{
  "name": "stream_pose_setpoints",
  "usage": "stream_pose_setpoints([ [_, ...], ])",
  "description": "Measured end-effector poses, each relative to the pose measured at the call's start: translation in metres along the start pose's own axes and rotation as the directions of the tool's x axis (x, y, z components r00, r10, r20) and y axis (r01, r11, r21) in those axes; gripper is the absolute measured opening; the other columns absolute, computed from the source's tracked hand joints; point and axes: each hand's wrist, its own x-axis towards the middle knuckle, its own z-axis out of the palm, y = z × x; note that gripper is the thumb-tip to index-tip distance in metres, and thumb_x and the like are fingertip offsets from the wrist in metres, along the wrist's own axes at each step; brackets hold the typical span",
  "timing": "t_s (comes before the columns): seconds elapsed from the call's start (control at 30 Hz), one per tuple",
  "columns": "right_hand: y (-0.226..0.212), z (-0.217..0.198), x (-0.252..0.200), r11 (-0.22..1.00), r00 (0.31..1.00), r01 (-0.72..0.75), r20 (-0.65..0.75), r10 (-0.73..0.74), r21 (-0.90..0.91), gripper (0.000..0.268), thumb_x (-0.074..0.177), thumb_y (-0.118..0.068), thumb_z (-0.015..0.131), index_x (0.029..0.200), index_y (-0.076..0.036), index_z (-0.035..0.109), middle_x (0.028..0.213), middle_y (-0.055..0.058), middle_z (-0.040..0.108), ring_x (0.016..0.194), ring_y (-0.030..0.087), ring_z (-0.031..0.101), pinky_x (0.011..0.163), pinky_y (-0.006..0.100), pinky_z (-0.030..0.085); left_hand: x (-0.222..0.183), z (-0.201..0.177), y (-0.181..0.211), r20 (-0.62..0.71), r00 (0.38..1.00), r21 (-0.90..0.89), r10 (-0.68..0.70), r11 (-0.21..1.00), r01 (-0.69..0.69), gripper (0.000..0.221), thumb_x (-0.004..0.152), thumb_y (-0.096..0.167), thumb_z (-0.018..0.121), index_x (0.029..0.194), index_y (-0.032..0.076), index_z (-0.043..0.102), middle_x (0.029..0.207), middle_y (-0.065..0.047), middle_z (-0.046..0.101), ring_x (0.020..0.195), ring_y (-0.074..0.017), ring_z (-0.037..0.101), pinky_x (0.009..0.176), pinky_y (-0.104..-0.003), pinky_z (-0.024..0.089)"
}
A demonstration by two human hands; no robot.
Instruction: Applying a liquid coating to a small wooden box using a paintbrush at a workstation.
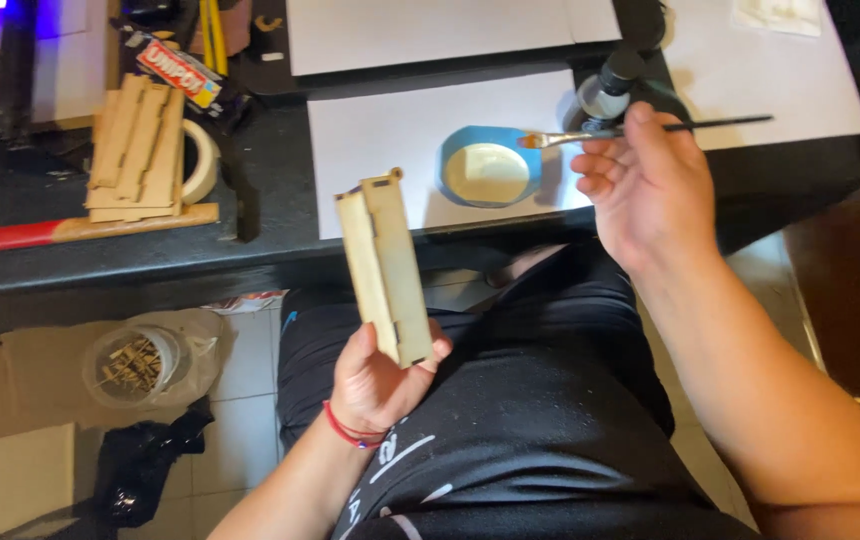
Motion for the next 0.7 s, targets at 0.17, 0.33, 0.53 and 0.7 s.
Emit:
stream_pose_setpoints([
  [0.17,-0.005,0.031,-0.050,0.985,0.966,0.082,0.233,-0.116,0.151,0.009,0.102,-0.024,0.064,0.098,-0.015,0.063,0.086,0.012,0.071,0.077,0.028,0.073,0.060,0.030,0.059,0.000,-0.008,-0.007,-0.015,0.998,-0.098,-0.054,0.994,0.052,0.043,0.095,0.033,0.069,0.129,0.008,0.063,0.110,-0.007,0.072,0.100,-0.0241,0.066,0.089,-0.039,0.055],
  [0.33,0.000,0.074,-0.086,0.871,0.847,0.463,0.369,-0.382,-0.162,0.026,0.103,-0.022,0.054,0.103,0.001,0.042,0.094,0.026,0.063,0.075,0.036,0.073,0.061,0.039,0.065,-0.005,-0.002,-0.008,-0.002,0.998,-0.133,-0.070,0.989,0.069,0.042,0.093,0.034,0.071,0.128,0.012,0.063,0.108,-0.004,0.072,0.098,-0.0202,0.062,0.089,-0.036,0.052],
  [0.53,-0.004,0.080,-0.098,0.474,0.582,0.803,0.646,-0.494,-0.360,0.033,0.101,-0.015,0.048,0.090,0.012,0.063,0.090,0.025,0.069,0.072,0.028,0.071,0.065,0.032,0.056,-0.008,-0.002,-0.006,0.061,0.997,-0.168,-0.056,0.984,0.066,0.040,0.094,0.035,0.071,0.126,0.012,0.065,0.105,-0.004,0.072,0.096,-0.0196,0.062,0.090,-0.036,0.052],
  [0.7,0.000,0.064,-0.106,0.246,0.433,0.901,0.765,-0.477,-0.356,0.025,0.095,-0.011,0.056,0.094,0.008,0.071,0.098,0.021,0.073,0.085,0.027,0.074,0.079,0.030,0.059,-0.009,-0.002,-0.004,0.106,0.993,-0.193,-0.055,0.978,0.075,0.039,0.096,0.034,0.069,0.128,0.013,0.064,0.108,-0.004,0.072,0.100,-0.0197,0.063,0.094,-0.037,0.054],
])
